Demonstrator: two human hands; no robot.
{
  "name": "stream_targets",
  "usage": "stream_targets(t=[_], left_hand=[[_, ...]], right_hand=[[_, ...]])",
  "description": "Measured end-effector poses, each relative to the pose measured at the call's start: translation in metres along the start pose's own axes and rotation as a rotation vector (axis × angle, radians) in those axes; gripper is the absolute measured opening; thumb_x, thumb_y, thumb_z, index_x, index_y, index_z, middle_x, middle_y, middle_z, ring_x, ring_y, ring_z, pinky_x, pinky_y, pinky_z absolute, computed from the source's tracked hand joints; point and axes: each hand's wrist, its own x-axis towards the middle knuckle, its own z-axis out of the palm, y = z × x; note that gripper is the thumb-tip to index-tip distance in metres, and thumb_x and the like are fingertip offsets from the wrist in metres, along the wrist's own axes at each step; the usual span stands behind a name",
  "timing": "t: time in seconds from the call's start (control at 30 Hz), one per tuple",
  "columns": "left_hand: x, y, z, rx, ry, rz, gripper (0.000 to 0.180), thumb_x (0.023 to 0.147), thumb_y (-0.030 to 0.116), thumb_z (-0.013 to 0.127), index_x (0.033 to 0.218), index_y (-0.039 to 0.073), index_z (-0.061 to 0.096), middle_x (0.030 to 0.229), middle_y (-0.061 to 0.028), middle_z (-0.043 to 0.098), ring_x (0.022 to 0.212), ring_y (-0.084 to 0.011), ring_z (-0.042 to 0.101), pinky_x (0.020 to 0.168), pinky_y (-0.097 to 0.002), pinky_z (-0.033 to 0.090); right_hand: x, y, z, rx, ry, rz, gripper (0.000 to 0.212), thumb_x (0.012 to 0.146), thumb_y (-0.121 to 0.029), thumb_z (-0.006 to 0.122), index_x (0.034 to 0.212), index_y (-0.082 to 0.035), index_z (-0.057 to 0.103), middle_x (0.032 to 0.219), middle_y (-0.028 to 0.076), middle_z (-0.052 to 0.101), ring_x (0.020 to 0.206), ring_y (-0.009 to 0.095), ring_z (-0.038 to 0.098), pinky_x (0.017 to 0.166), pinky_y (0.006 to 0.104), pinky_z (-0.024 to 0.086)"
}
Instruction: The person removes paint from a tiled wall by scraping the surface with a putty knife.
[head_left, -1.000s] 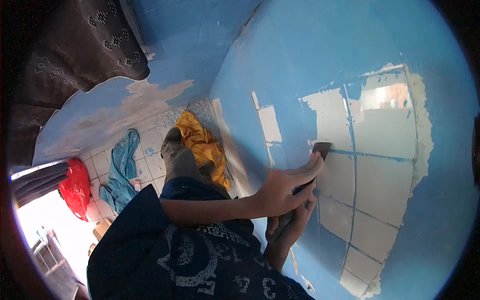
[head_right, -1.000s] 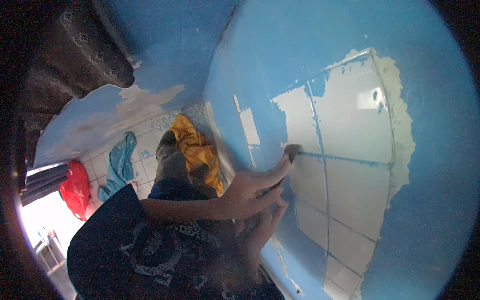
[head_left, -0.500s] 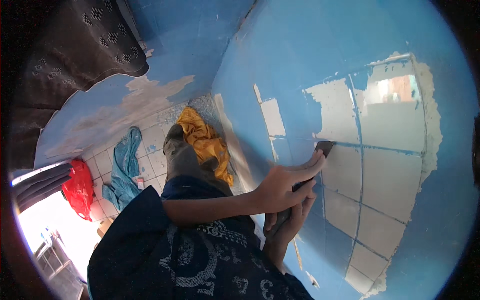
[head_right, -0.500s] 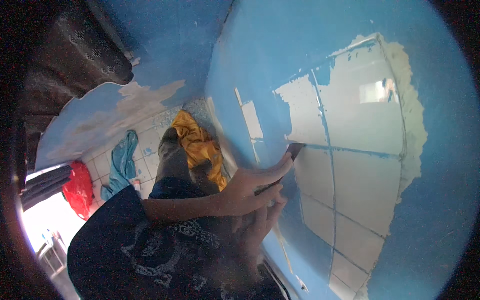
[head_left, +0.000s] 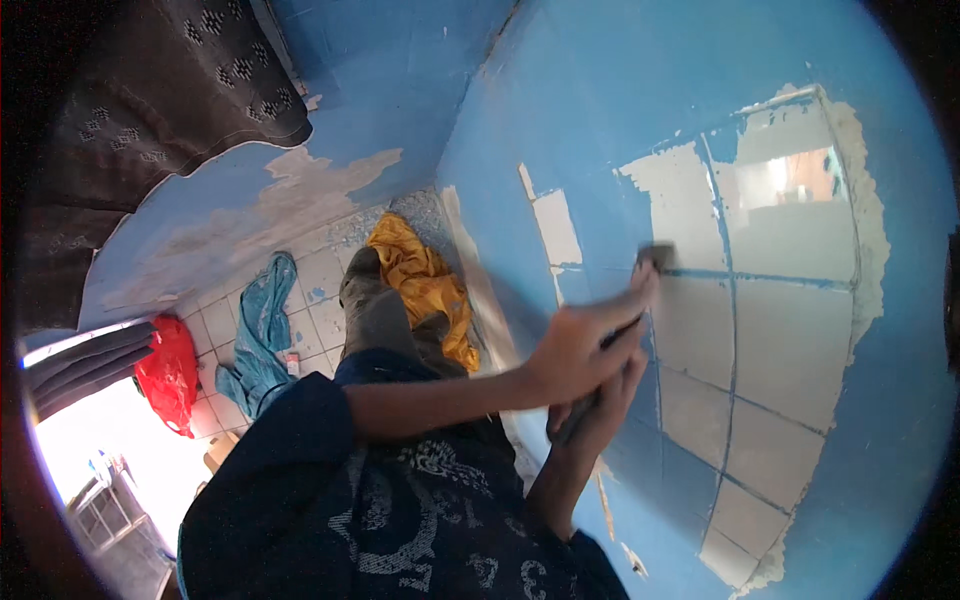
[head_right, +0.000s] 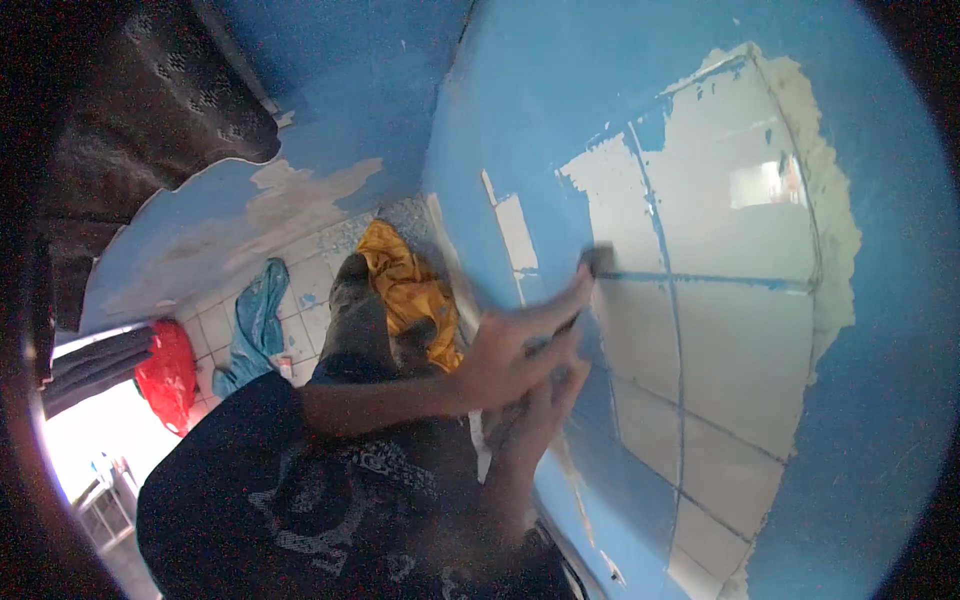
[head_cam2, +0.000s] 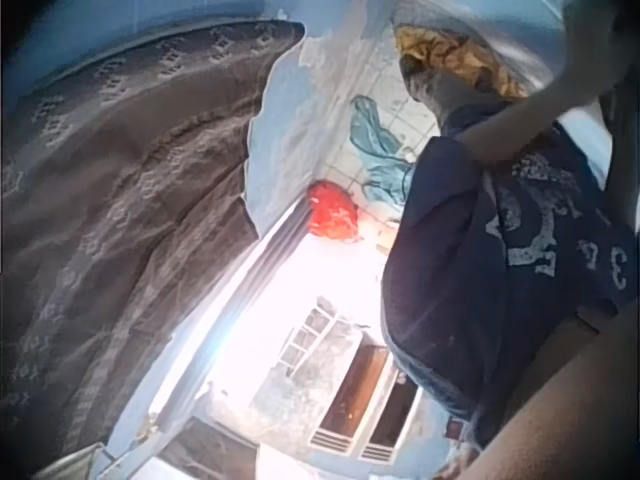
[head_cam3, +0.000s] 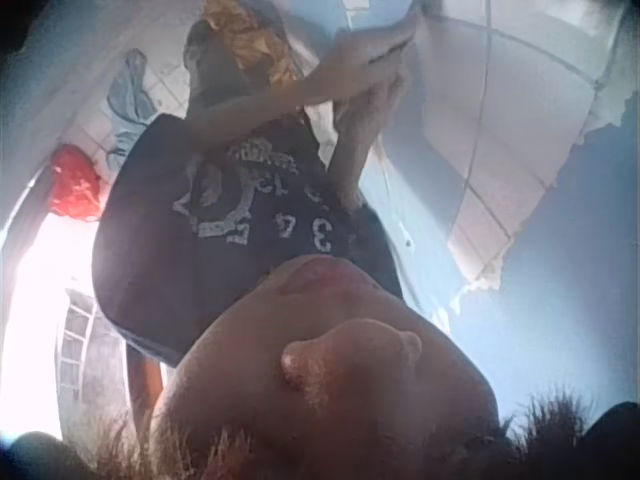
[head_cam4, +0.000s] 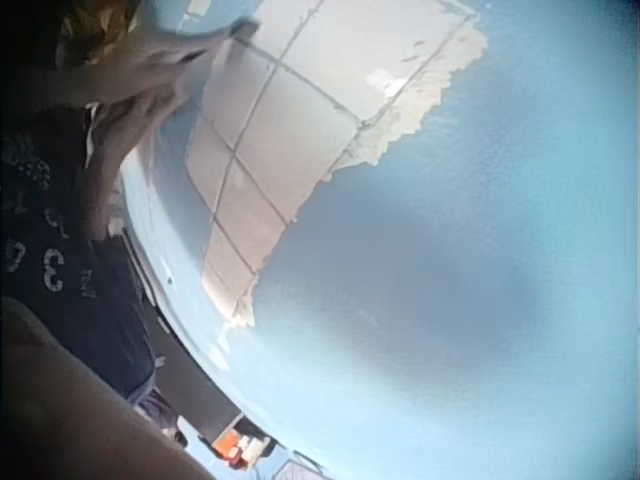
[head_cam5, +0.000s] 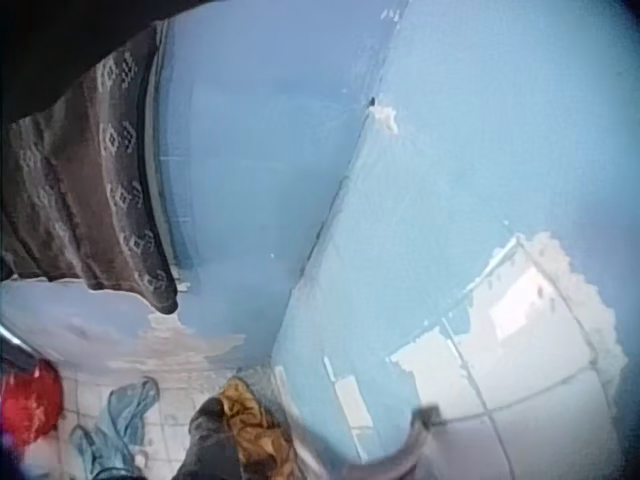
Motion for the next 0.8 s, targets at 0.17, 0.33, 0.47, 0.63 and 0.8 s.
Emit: stream_targets(t=[0.17, 0.33, 0.47, 0.63, 0.8], left_hand=[[-0.009, -0.001, -0.004, 0.036, -0.023, 0.122, 0.049, 0.086, 0.006, 0.051, 0.133, 0.002, 0.037, 0.132, -0.0217, 0.041, 0.107, -0.0266, 0.056, 0.079, -0.0292, 0.048], [-0.003, 0.017, -0.007, -0.022, -0.101, -0.053, 0.047, 0.087, 0.004, 0.050, 0.132, 0.000, 0.038, 0.130, -0.0215, 0.044, 0.108, -0.0227, 0.055, 0.082, -0.0274, 0.047], [-0.010, 0.023, 0.000, 0.042, -0.001, 0.054, 0.045, 0.087, 0.003, 0.050, 0.131, -0.001, 0.040, 0.128, -0.0197, 0.049, 0.109, -0.0177, 0.054, 0.086, -0.0260, 0.044], [0.015, 0.010, -0.013, 0.097, -0.013, -0.053, 0.046, 0.087, 0.003, 0.050, 0.132, 0.000, 0.040, 0.124, -0.0182, 0.053, 0.105, -0.0111, 0.050, 0.087, -0.0251, 0.041], [0.021, 0.015, -0.015, 0.068, -0.062, -0.109, 0.049, 0.087, 0.005, 0.052, 0.134, 0.002, 0.037, 0.120, -0.0123, 0.056, 0.098, -0.0063, 0.049, 0.081, -0.0205, 0.041]], right_hand=[[-0.015, 0.021, -0.010, -0.061, -0.011, -0.108, 0.020, 0.090, -0.013, 0.044, 0.109, -0.010, 0.039, 0.057, 0.006, 0.048, 0.030, 0.013, 0.043, 0.026, 0.0214, 0.031], [-0.022, 0.009, -0.002, 0.062, -0.068, -0.107, 0.022, 0.090, -0.012, 0.043, 0.110, -0.010, 0.037, 0.064, 0.009, 0.051, 0.032, 0.012, 0.044, 0.027, 0.0209, 0.032], [-0.004, 0.028, -0.010, 0.010, 0.090, -0.196, 0.023, 0.090, -0.011, 0.042, 0.111, -0.010, 0.035, 0.066, 0.009, 0.053, 0.035, 0.012, 0.046, 0.029, 0.0221, 0.034], [-0.003, 0.010, 0.003, -0.085, -0.072, -0.079, 0.024, 0.090, -0.007, 0.043, 0.113, -0.005, 0.036, 0.096, 0.014, 0.050, 0.076, 0.014, 0.053, 0.063, 0.0266, 0.045], [-0.002, 0.022, 0.003, -0.068, -0.087, -0.188, 0.023, 0.093, -0.010, 0.040, 0.113, -0.009, 0.031, 0.070, 0.012, 0.056, 0.036, 0.013, 0.048, 0.029, 0.0208, 0.035]])
